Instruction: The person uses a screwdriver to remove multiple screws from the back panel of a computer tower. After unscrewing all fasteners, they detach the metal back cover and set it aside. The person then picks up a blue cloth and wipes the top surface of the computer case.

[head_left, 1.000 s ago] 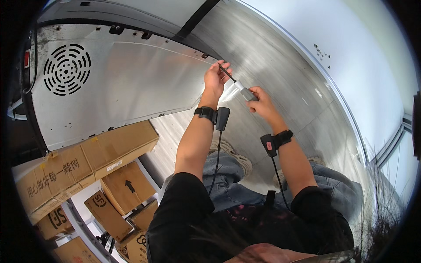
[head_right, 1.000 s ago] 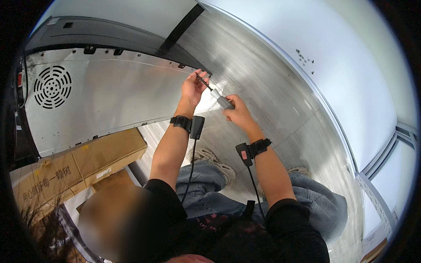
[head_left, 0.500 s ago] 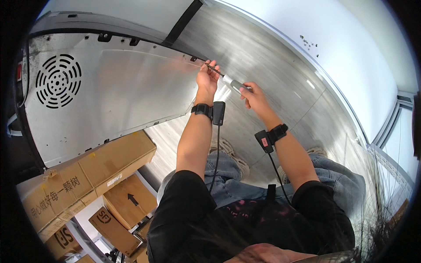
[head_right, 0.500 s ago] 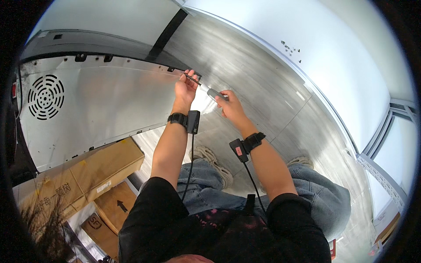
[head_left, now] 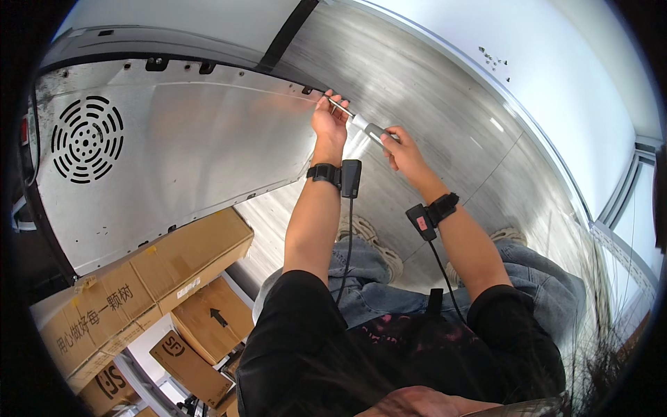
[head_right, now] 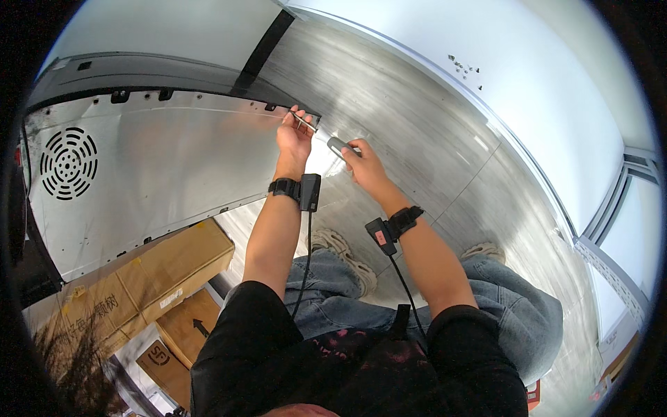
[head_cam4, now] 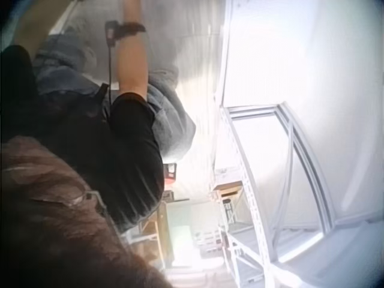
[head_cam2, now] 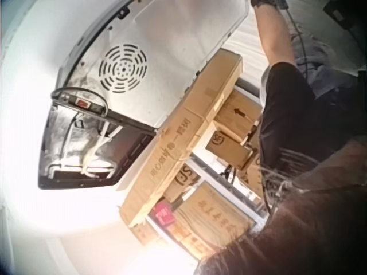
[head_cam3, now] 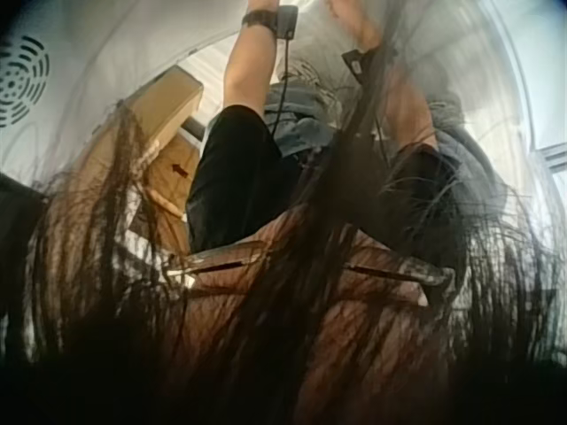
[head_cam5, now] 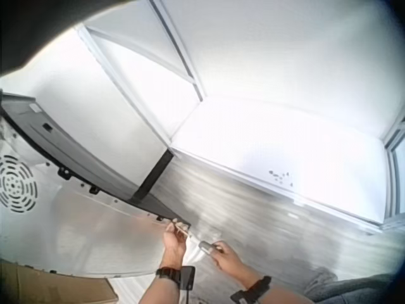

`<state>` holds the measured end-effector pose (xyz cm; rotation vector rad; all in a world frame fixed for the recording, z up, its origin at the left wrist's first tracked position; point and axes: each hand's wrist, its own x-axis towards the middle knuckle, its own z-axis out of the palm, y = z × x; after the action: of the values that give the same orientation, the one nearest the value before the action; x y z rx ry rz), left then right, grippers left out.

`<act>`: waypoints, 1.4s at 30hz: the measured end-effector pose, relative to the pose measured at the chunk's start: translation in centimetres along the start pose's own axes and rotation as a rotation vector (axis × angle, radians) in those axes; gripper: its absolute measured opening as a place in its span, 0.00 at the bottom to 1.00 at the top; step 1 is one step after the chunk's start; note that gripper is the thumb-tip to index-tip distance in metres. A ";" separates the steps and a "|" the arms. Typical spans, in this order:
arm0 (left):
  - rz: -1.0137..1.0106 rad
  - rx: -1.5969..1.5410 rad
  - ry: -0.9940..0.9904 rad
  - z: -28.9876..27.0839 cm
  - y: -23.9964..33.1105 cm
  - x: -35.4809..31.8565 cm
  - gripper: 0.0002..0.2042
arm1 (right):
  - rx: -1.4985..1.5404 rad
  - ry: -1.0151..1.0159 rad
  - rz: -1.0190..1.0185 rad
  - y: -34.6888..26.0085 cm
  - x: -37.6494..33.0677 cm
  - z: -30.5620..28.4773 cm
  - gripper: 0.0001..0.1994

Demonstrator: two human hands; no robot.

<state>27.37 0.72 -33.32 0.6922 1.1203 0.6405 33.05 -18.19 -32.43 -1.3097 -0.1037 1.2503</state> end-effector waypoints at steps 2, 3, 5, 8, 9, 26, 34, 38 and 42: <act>0.008 0.010 -0.003 -0.1 -0.1 0.0 0.13 | 0.012 -0.004 -0.003 0.1 0.0 -0.2 0.16; 0.016 0.014 0.007 -0.1 -0.2 0.0 0.13 | 0.020 -0.013 0.009 0.1 0.0 -0.3 0.16; 0.030 0.025 0.024 -0.2 -0.4 -0.1 0.13 | 0.037 -0.027 0.033 -0.1 -0.1 -0.5 0.16; 0.041 0.012 0.007 -0.2 -0.3 -0.2 0.13 | 0.035 -0.036 0.025 -0.2 -0.2 -0.3 0.16; 0.032 0.029 0.002 -0.2 -0.2 -0.2 0.13 | 0.044 -0.034 0.024 0.0 -0.1 -0.4 0.16; 0.025 0.087 0.031 0.5 0.0 -0.5 0.13 | 0.136 -0.018 0.063 0.5 0.0 -0.3 0.14; 0.036 0.026 0.057 0.4 -0.1 -0.2 0.12 | 0.225 -0.088 0.109 0.1 0.2 -0.7 0.15; 0.037 0.022 0.063 0.4 -0.1 -0.2 0.12 | 0.311 -0.112 0.161 0.5 0.5 -0.8 0.13; 0.031 0.001 0.047 0.3 -0.2 -0.1 0.11 | 0.335 -0.138 0.205 0.8 0.8 -0.9 0.13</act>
<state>27.68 0.44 -33.33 0.6998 1.1556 0.6859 33.51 -18.43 -33.79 -0.9608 0.1412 1.4613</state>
